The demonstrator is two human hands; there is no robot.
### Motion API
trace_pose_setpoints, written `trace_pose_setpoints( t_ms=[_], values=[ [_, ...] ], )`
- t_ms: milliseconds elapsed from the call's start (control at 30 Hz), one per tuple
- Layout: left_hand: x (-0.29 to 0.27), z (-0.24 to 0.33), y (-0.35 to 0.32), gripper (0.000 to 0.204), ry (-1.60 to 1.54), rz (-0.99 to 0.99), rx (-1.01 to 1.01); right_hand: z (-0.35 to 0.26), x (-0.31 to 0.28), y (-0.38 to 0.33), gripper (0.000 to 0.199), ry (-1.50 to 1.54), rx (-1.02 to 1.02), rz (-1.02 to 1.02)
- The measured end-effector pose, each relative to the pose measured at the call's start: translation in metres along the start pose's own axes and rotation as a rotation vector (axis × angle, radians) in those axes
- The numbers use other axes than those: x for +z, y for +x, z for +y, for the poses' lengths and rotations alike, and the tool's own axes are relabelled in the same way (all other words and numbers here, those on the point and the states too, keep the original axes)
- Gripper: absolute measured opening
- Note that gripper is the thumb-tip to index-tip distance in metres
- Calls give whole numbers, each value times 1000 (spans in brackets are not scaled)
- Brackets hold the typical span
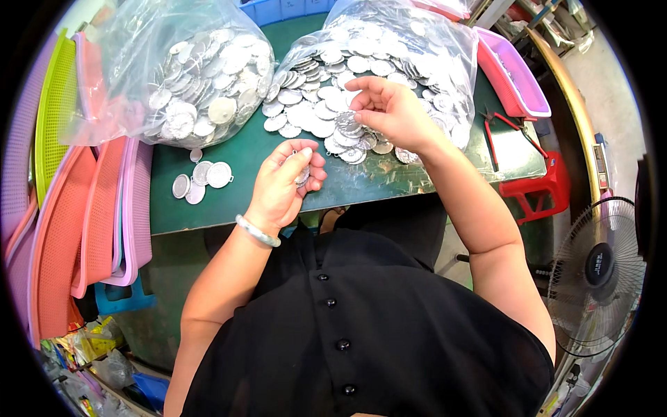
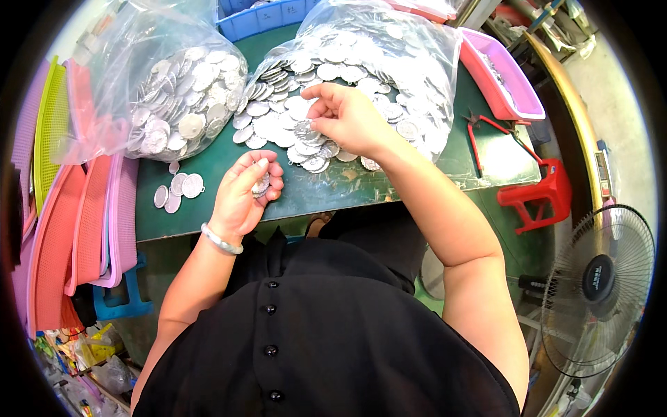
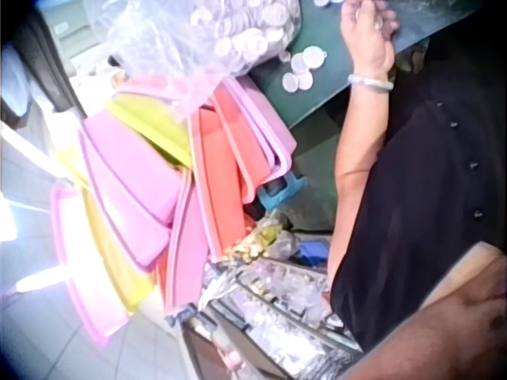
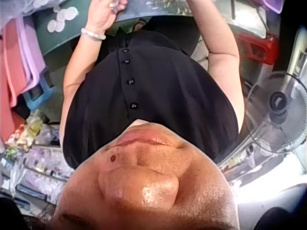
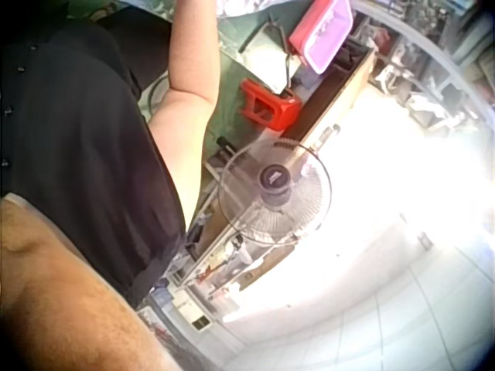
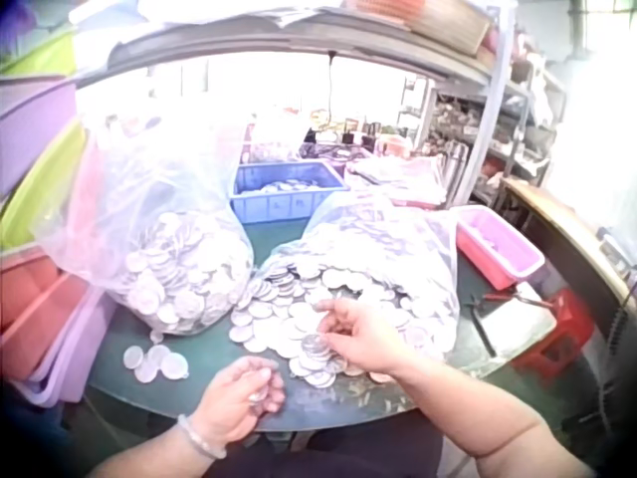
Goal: The person picks up small circular white badge components from a bag and trims excess material from their edges using a pair of red-handled nippers.
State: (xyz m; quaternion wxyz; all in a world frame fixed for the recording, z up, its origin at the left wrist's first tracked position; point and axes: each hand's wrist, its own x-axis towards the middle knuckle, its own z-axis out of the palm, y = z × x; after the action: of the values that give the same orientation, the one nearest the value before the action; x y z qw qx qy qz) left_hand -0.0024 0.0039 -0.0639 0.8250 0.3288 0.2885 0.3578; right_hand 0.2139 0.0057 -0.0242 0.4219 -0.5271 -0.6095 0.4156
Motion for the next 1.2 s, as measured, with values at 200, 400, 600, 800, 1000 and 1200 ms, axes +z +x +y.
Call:
trace_pose_setpoints(
  t_ms=[200,400,600,800,1000,1200],
  values=[
    [13,2,3,16,-2,21,-25,-27,13,-3,40,279,131,-137],
    [13,-2,0,10,-29,38,-42,-22,13,-7,37,285,128,-123],
    [14,2,-3,8,-43,75,-38,-1,1,-13,37,-586,-273,66],
    [9,2,-2,8,-52,59,-33,6,1,-12,40,-781,-376,70],
    [10,3,-4,7,-82,72,-40,3,0,-11,40,-783,-414,66],
    [15,2,-9,9,-126,73,-19,-18,20,-22,37,-27,-60,-53]
  ],
)
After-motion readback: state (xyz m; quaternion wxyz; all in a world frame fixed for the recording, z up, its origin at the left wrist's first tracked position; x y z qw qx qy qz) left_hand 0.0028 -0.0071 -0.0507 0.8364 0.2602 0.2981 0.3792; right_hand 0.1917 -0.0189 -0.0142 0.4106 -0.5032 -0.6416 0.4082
